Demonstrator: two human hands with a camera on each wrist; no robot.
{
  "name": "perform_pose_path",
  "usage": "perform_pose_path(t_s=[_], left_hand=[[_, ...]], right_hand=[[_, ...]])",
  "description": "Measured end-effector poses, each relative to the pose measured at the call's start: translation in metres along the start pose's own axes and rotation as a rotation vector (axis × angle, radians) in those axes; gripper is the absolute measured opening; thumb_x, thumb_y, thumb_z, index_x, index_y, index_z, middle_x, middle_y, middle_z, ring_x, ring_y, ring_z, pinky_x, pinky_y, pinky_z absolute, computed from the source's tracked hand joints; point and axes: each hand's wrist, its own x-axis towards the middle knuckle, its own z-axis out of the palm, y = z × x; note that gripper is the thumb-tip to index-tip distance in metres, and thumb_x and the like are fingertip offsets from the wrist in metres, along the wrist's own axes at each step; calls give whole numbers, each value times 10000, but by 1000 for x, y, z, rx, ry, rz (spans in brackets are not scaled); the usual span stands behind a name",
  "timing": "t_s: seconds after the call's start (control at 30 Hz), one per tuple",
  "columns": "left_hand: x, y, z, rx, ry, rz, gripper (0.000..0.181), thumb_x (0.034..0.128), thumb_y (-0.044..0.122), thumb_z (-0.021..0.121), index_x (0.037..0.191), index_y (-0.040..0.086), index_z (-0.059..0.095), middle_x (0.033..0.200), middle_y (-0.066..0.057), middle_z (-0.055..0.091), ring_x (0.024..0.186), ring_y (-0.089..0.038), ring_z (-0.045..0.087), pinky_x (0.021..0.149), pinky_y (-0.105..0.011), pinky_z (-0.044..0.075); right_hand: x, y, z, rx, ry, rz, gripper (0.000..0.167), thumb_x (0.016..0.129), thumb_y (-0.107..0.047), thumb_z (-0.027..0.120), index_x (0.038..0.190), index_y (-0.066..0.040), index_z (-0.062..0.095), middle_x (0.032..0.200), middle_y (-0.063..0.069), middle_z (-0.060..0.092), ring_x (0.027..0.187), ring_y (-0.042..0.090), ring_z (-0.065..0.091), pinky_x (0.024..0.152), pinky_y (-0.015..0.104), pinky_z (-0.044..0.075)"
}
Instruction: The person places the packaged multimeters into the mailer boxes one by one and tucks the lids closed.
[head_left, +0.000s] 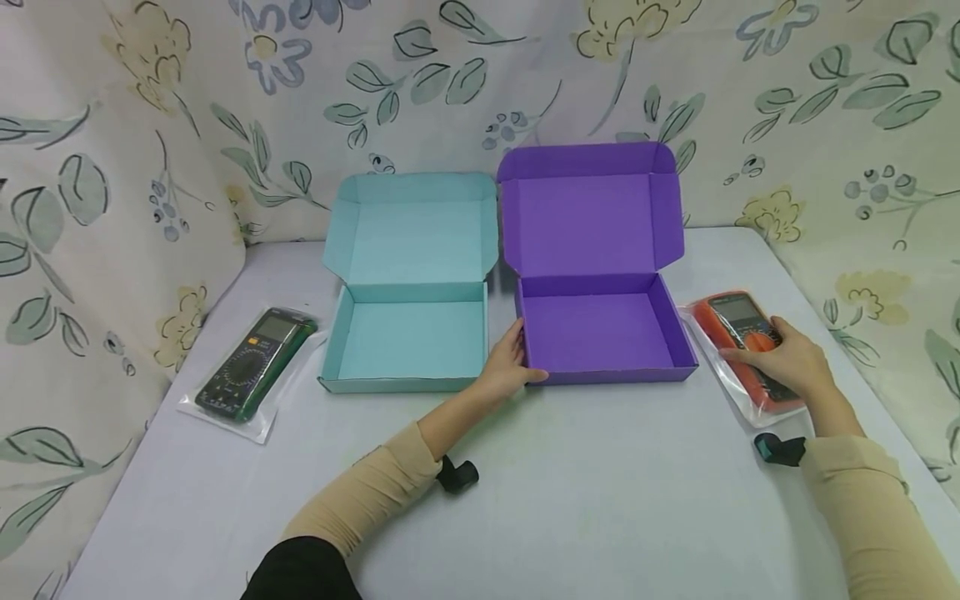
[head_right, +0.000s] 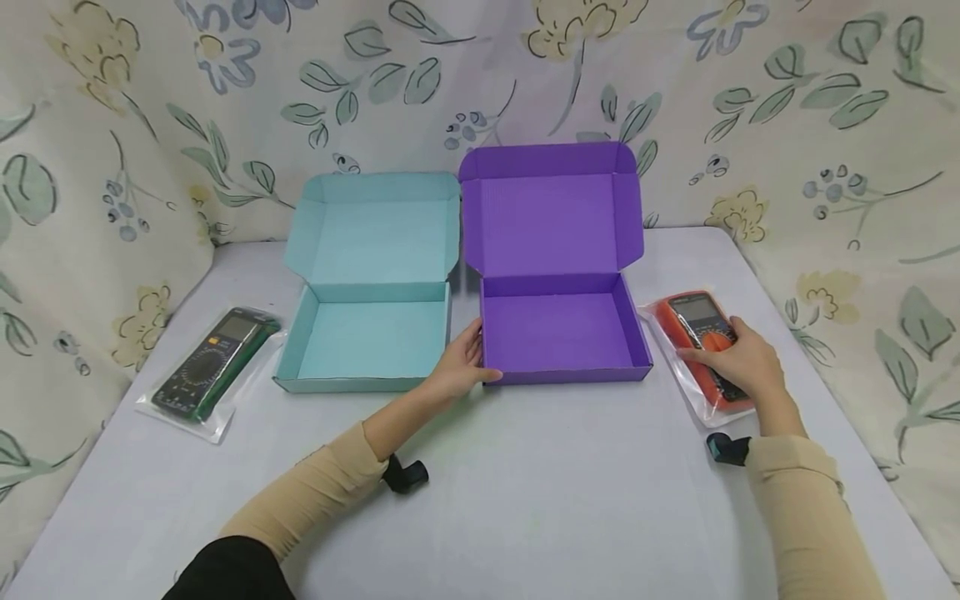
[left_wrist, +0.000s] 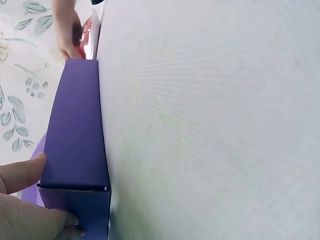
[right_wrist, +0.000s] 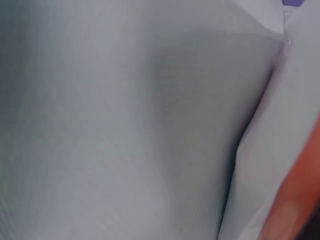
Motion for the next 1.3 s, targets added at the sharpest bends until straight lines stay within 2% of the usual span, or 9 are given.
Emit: perform_pose_path(t_s=[0.23, 0.57, 0.63, 0.73, 0.87, 1.03, 1.17, 1.3], left_hand=[[0, 1, -1, -30, -8, 17, 962, 799, -214, 634, 1556, 28, 91, 1603, -164, 125, 1463, -278, 145, 1162, -349, 205], [0, -1, 0, -32, 14, 13, 946, 808, -186, 652, 1558, 43, 122, 1601, -166, 138, 1460, -287, 157, 1157, -354, 218], [0, -1, 0, -39, 16, 14, 946, 807, -188, 650, 1558, 45, 123, 1600, -165, 137, 1460, -286, 158, 1157, -350, 219], [0, -2, 0, -45, 14, 14, 946, 809, -191, 646, 1559, 49, 122, 1602, -160, 136, 1461, -279, 157, 1156, -344, 224], [0, -2, 0, -51, 6, 19, 948, 809, -192, 644, 1559, 46, 114, 1602, -164, 127, 1462, -281, 150, 1157, -348, 220], [0, -2, -1, -48, 1, 15, 950, 814, -184, 645, 1560, 49, 105, 1603, -164, 119, 1462, -281, 147, 1158, -351, 216], [0, -1, 0, -48, 1, 15, 950, 814, -190, 638, 1560, 49, 101, 1605, -158, 118, 1463, -272, 146, 1158, -347, 216], [-1, -1, 0, -47, -3, 15, 953, 813, -196, 635, 1559, 42, 93, 1605, -160, 109, 1464, -273, 137, 1158, -349, 211]], right_hand=[[0, 1, 1, 6, 12, -19, 1118, 836, -591, 649, 1479, 135, 94, 1319, 458, 333, 1084, 541, 385, 866, 673, 379], [0, -2, -1, 5, -4, 28, 1152, 823, -612, 652, 1479, 133, 68, 1319, 471, 307, 1090, 547, 368, 878, 673, 381], [-1, -2, -1, 15, 5, 34, 1151, 817, -612, 661, 1481, 130, 83, 1313, 464, 317, 1079, 535, 374, 842, 643, 402], [0, -2, 0, 21, 30, 36, 1125, 810, -604, 676, 1473, 137, 149, 1281, 433, 369, 1045, 503, 403, 752, 526, 431], [0, -1, 2, 18, 63, 38, 1084, 803, -594, 692, 1449, 147, 235, 1236, 395, 426, 1012, 474, 429, 690, 419, 397], [0, -2, 2, 19, 89, 52, 1062, 805, -586, 694, 1437, 152, 266, 1246, 391, 431, 1027, 475, 422, 743, 499, 389], [0, -3, 1, 28, 84, 82, 1061, 823, -592, 668, 1457, 137, 230, 1296, 402, 394, 1066, 487, 394, 807, 577, 376], [-1, -2, -1, 32, 88, 92, 1054, 826, -581, 672, 1461, 132, 226, 1316, 406, 384, 1070, 481, 396, 808, 563, 382]])
